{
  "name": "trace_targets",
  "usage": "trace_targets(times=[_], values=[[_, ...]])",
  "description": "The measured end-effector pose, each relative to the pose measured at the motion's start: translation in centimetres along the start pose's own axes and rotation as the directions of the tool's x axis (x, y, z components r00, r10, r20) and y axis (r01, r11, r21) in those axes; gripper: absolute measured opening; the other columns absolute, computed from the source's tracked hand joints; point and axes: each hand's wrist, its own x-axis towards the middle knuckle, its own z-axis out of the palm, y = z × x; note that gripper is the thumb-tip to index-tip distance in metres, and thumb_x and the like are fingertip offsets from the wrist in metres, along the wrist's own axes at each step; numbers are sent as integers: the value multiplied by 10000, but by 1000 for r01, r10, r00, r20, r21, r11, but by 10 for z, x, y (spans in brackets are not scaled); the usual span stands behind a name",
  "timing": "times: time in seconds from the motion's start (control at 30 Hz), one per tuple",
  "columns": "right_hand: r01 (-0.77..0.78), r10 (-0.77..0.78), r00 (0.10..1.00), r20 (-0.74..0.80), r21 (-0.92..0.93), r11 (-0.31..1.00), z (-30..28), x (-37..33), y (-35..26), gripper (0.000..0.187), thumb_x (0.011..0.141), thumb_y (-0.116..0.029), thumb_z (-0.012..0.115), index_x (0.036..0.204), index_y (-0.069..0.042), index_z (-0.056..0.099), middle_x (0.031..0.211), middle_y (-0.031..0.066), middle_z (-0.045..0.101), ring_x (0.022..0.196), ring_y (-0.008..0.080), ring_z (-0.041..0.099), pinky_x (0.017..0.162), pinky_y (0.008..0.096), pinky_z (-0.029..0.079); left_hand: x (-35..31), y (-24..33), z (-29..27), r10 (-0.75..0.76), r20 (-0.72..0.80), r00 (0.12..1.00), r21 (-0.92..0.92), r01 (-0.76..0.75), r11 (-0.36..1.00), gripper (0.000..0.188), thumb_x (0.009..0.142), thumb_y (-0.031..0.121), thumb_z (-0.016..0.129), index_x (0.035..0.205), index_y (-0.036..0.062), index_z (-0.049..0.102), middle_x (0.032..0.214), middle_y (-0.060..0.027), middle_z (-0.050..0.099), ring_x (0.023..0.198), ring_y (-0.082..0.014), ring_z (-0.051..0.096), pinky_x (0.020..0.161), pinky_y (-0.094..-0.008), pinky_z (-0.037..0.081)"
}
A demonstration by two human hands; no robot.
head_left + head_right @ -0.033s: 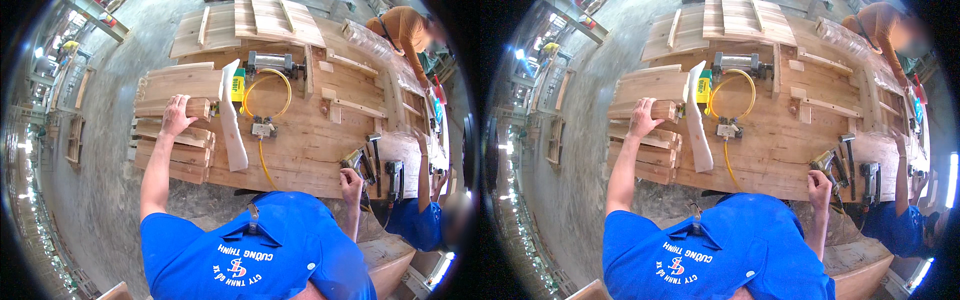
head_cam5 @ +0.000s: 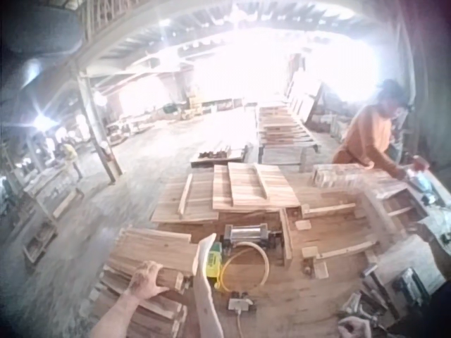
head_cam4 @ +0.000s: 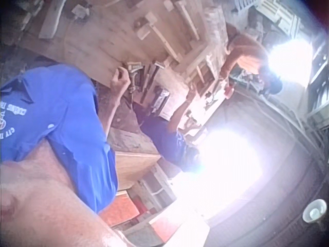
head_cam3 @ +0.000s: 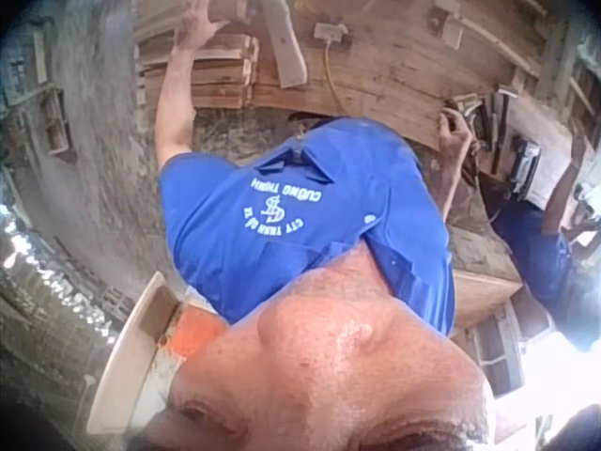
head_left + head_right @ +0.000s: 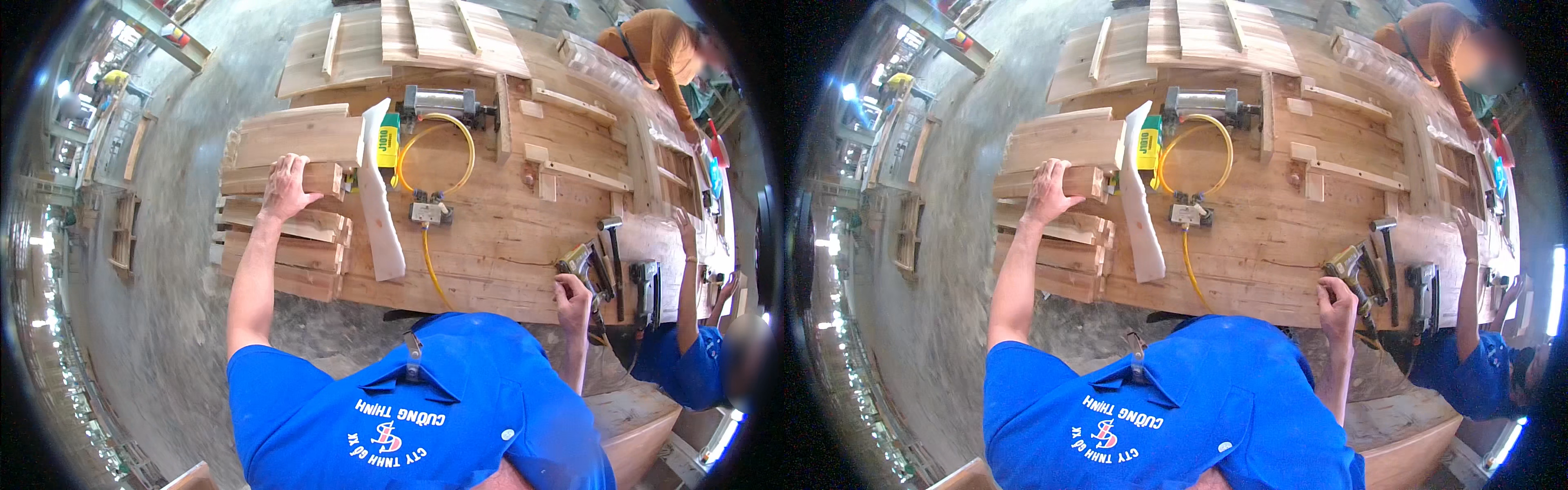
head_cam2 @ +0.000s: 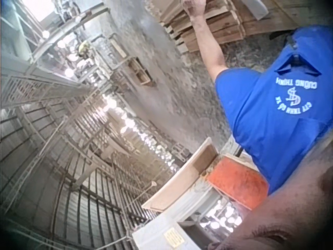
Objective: The person assembles a wooden furniture frame by positioning planks and using a pneumatic nail gun to fasten them. They repeatedly pick up planks, align them on the frame, and drive nails into the joints. A coworker is visible nearby but not directly involved in the wearer's actions.
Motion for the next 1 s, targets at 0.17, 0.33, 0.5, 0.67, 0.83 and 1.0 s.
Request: trace_targets(times=[0.17, 0.33, 0.5, 0.67, 0.83, 1.0], values=[[43, -44, 999, -20, -27, 999, -3, 4, -16, 87, 929, 13, 710, 1016, 22, 717, 811, 75, 693, 670, 114, 596, 634, 297, 496, 10, -8, -20, 126, 54, 991, 103, -131, 986, 781, 597, 388, 992, 1203, 79, 608, 1204, -105, 565, 1200, -309, 543, 1134, -456, 394], [55, -55, 997, -55, -12, 998, -12, 9, -15, 86, 933, 15, 705, 1015, 25, 726, 793, 75, 691, 681, 104, 617, 644, 294, 508, 40, 20, -84, -83, -425, 902, -162, 14, 987, 631, 748, 331, 963, 1178, 69, 584, 1134, -84, 643, 1093, -252, 634, 970, -446, 529], [77, -75, 997, -19, 83, 994, -19, 27, -39, 74, 939, 0, 716, 1006, 25, 732, 804, 60, 707, 687, 99, 634, 648, 288, 519, 65, 57, -194, -400, -681, 613, -659, -275, 700, 497, 877, 221, 888, 1156, 18, 530, 1054, -107, 639, 986, -193, 654, 840, -359, 562], [291, -299, 954, 22, 173, 941, -16, 64, -112, 83, 940, -32, 740, 1008, 16, 731, 816, 73, 717, 724, 112, 655, 665, 291, 529, 113, 131, -208, -714, -479, 511, -877, -314, 364, 555, 871, 286, 871, 1193, -30, 548, 1041, -142, 638, 890, -249, 703, 749, -378, 584], [495, -543, 828, 139, 273, 825, -9, 72, -167, 135, 960, -111, 762, 1045, -11, 732, 932, 102, 726, 797, 187, 705, 683, 323, 560, 145, 236, -151, -737, -161, 656, -967, -254, -14, 581, 879, 397, 845, 1166, -14, 551, 936, -128, 638, 738, -255, 690, 657, -388, 594], [628, -630, 775, 52, 50, 776, -15, 59, -159, 537, 890, -250, 852, 1322, -29, 624, 1095, 142, 724, 960, 300, 735, 792, 393, 597, 160, 327, -106, -663, 19, 748, -974, -135, -180, 756, 856, 422, 892, 1296, -7, 453, 1164, -179, 598, 1046, -252, 658, 869, -413, 590]])
